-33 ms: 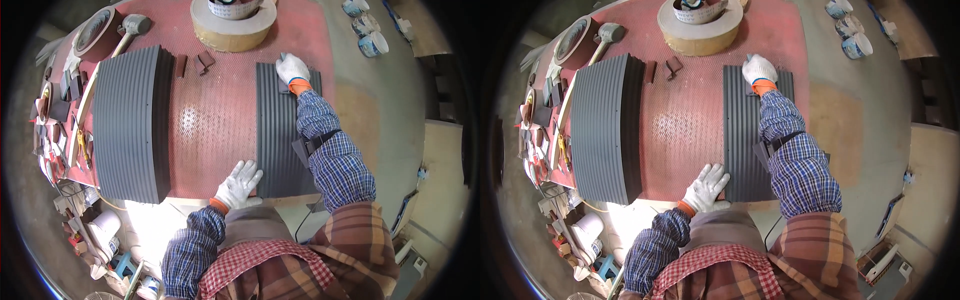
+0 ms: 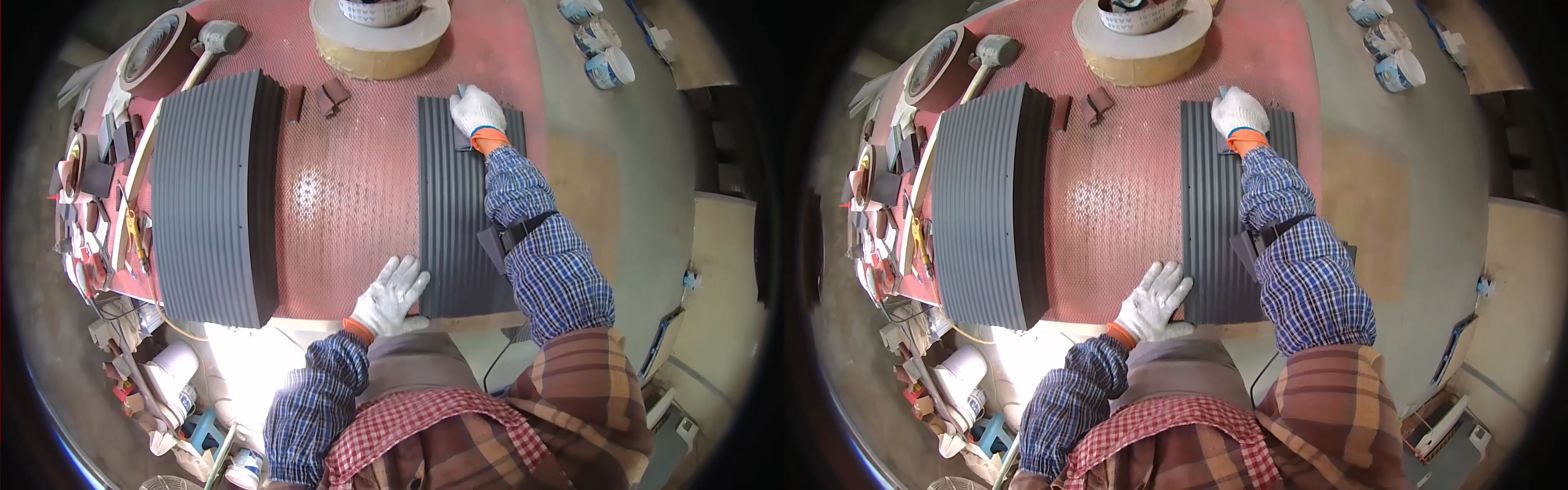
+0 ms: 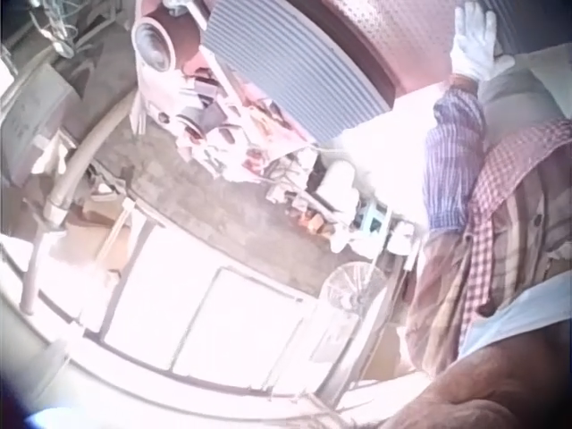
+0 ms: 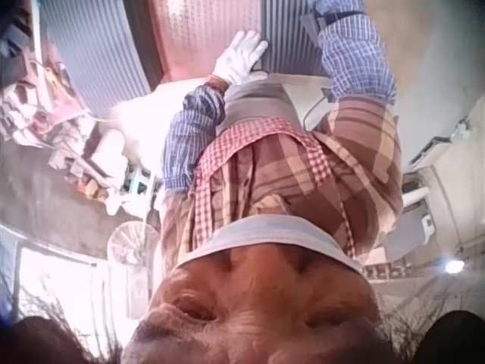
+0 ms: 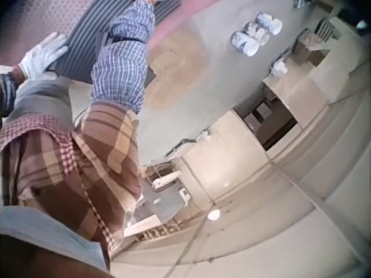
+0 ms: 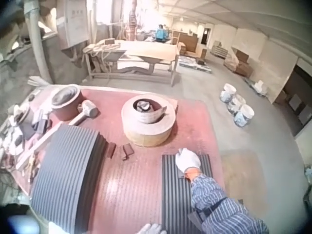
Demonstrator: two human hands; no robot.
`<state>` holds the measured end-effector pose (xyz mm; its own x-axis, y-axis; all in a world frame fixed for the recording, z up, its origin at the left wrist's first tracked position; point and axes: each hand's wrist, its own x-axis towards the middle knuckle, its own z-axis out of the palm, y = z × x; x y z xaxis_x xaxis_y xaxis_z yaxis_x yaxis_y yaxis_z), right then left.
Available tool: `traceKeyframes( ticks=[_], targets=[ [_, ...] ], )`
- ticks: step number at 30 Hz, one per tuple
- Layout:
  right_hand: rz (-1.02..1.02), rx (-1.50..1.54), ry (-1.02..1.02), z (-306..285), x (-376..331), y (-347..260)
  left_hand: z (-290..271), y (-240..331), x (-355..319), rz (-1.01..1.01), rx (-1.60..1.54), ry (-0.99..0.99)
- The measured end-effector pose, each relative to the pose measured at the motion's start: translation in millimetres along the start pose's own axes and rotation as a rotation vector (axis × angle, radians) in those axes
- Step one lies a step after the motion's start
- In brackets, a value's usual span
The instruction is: The person sands the edges and grooved surfaces of black wood panels with a hand-held sanding block and then stacks them on top of a large pile.
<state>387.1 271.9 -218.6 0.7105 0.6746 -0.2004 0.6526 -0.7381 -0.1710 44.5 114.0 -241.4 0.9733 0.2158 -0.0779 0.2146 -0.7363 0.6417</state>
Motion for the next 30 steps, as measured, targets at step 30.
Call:
traceKeyframes(
  ticks=[30],
  targets=[
    [0.1,0.087,-0.093,42.6,-374.4,90.4,10.2,8.7,-10.4,0.04,0.129,0.05]
  ],
)
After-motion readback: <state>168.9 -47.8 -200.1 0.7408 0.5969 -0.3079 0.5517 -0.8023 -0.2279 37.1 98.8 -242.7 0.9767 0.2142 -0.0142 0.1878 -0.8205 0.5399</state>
